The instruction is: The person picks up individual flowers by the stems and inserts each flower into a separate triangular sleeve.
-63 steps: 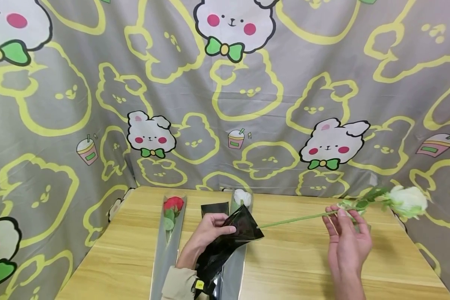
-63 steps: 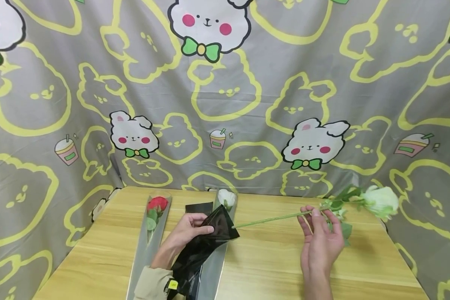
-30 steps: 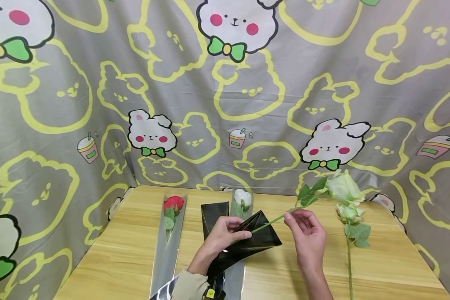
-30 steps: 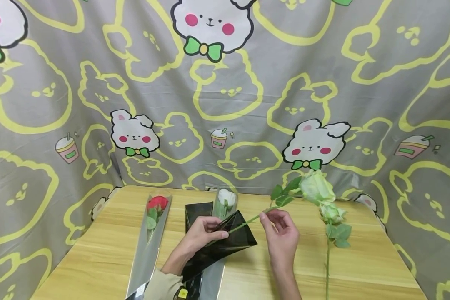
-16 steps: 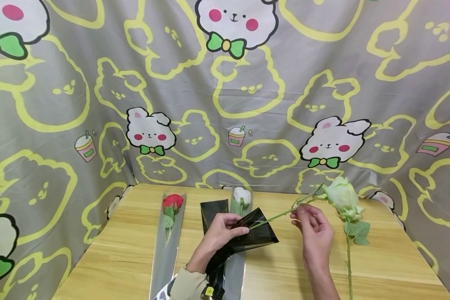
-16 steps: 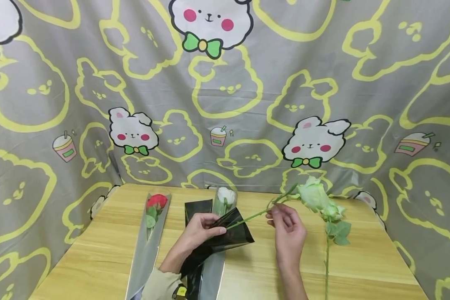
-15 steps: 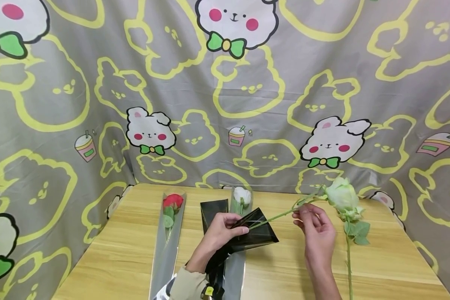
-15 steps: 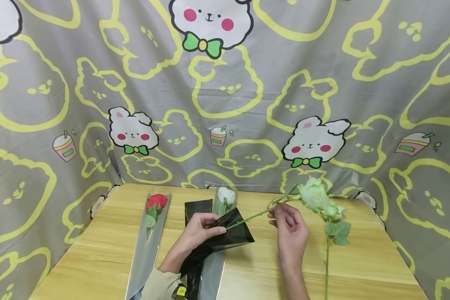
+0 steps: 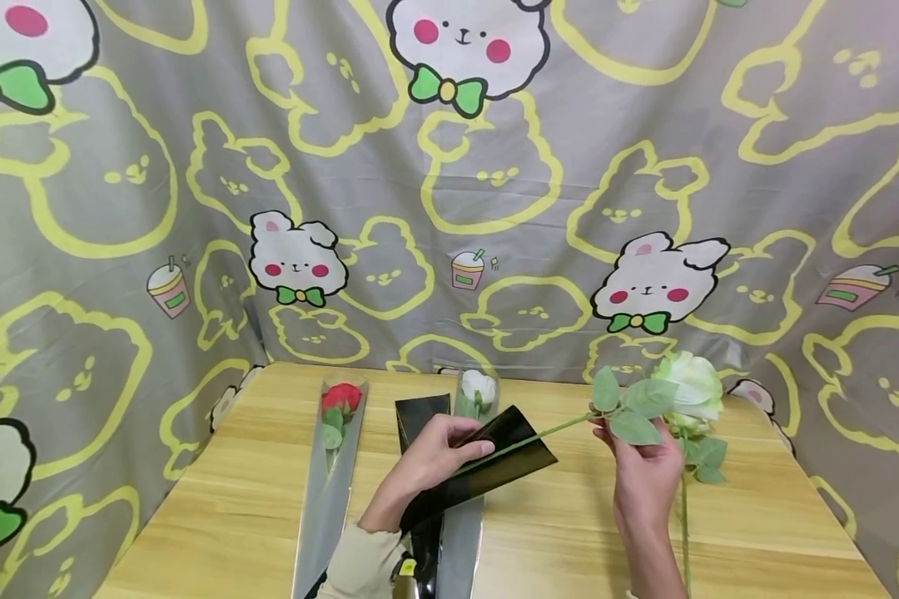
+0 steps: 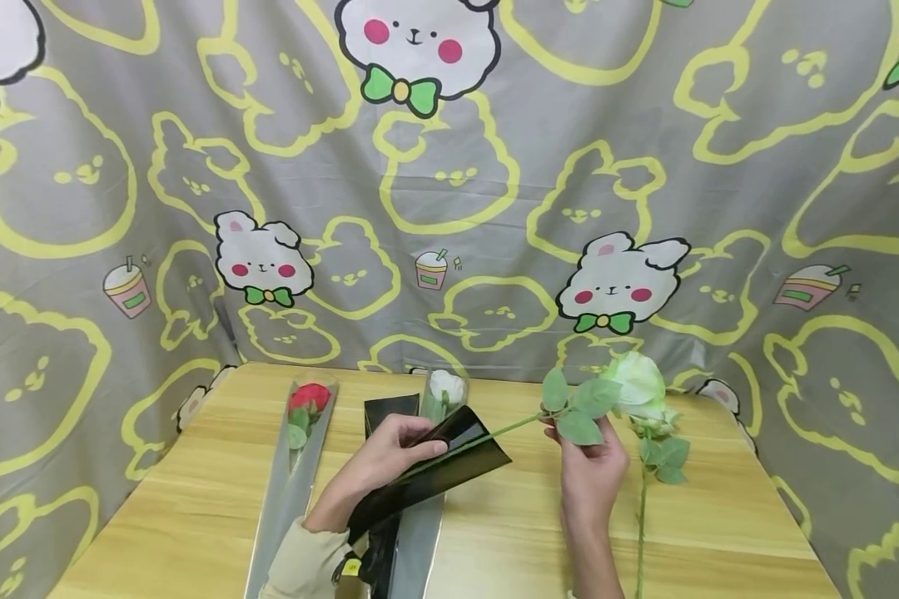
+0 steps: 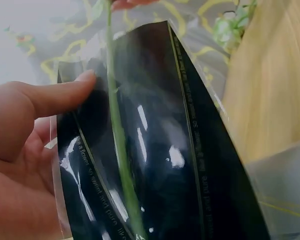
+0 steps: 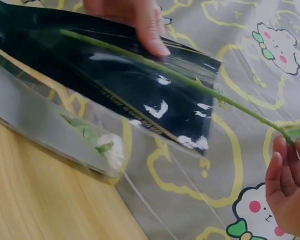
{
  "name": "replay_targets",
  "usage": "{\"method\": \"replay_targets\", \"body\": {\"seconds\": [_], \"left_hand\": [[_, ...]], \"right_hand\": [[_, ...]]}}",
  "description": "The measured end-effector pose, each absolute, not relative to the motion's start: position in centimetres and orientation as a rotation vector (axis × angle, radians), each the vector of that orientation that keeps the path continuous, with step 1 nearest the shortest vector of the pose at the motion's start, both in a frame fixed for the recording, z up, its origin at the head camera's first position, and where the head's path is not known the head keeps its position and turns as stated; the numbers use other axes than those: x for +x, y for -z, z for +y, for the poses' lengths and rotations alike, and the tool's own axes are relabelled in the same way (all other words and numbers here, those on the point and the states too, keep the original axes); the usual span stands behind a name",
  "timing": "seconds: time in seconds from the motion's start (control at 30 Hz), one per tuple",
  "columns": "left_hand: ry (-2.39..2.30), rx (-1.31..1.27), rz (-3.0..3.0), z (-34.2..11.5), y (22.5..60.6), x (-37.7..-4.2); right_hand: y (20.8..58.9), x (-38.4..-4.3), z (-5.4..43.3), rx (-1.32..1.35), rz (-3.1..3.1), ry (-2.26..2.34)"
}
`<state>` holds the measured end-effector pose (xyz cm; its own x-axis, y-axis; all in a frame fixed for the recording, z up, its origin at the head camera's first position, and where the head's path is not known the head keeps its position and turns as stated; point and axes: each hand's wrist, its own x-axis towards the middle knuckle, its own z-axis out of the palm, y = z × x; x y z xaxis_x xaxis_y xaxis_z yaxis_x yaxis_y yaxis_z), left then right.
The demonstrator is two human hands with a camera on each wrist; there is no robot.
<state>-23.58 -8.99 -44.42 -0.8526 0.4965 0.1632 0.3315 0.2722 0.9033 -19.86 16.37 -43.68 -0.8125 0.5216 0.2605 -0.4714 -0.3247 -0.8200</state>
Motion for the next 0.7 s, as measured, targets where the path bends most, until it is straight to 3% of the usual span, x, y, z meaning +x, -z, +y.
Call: {"method": "replay_targets", "body": {"seconds": [0.33,0.7], "left_hand": [[-1.513,0.94,2.298,-6.6,41.5,-24.0],[-1.632,0.937,2.149,-4.7,41.3,-24.1]], "right_hand": [[43.3,-19.5,15.8,0.006,-1.378,-2.103],[43.1,-18.7,16.0,-0.071,-1.658,-2.103]]}}
